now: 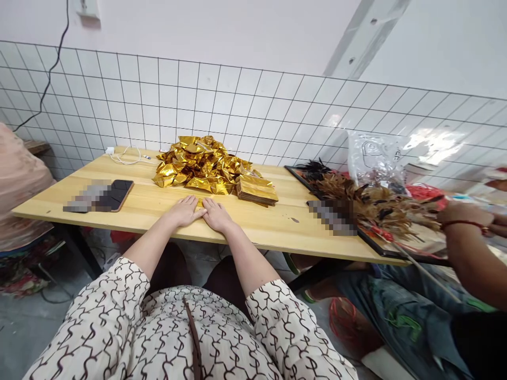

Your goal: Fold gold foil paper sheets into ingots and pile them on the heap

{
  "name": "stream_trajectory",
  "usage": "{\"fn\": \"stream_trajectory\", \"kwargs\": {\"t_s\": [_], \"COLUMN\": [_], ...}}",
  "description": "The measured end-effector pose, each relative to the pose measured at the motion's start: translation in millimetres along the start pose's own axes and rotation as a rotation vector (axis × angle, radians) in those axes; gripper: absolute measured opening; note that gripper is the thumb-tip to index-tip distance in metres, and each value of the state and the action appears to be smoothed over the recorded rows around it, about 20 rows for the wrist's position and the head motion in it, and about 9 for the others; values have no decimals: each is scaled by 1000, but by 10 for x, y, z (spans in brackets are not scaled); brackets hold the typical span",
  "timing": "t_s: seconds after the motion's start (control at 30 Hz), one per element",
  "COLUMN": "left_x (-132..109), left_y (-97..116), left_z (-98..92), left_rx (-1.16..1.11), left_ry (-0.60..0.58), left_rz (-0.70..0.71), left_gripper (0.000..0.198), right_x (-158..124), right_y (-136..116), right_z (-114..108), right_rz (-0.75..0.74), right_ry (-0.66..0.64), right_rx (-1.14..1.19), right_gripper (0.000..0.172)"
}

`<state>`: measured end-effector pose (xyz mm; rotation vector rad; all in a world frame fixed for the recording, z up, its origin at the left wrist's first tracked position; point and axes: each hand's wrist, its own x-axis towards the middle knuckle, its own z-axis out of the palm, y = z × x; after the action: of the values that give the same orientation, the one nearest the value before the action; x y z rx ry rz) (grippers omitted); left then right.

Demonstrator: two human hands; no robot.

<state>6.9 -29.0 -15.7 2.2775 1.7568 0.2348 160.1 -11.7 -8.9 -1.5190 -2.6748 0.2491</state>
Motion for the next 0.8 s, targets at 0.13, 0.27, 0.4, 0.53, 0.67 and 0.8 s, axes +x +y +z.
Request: {"fn": "stream_trajectory", "kwargs": {"t_s": [0.13, 0.27, 0.4, 0.53, 0.67, 0.8], "left_x": [-32, -20, 14, 10, -36, -69], "left_y": [-110, -166, -188, -186, -134, -90], "left_z": [34, 79, 116, 119, 81, 52], "left_rx": [-5, 4, 2, 4, 9, 4], "left_ry": [45, 52, 77, 99, 100, 112], "left_rz": [9, 24, 36, 38, 14, -2], "left_gripper": [78, 79, 75, 73, 73, 66], "right_x": [14, 59, 140, 190, 148, 39], "right_y": [40, 57, 13, -23, 20, 129], "right_z": [34, 60, 76, 83, 63, 16], "right_rz": [-17, -20, -68, -131, -114, -55], "right_ry": [29, 32, 23, -2, 8, 13], "right_rx": [3, 4, 15, 34, 33, 49], "right_gripper": [56, 56, 56, 55, 55, 54]}}
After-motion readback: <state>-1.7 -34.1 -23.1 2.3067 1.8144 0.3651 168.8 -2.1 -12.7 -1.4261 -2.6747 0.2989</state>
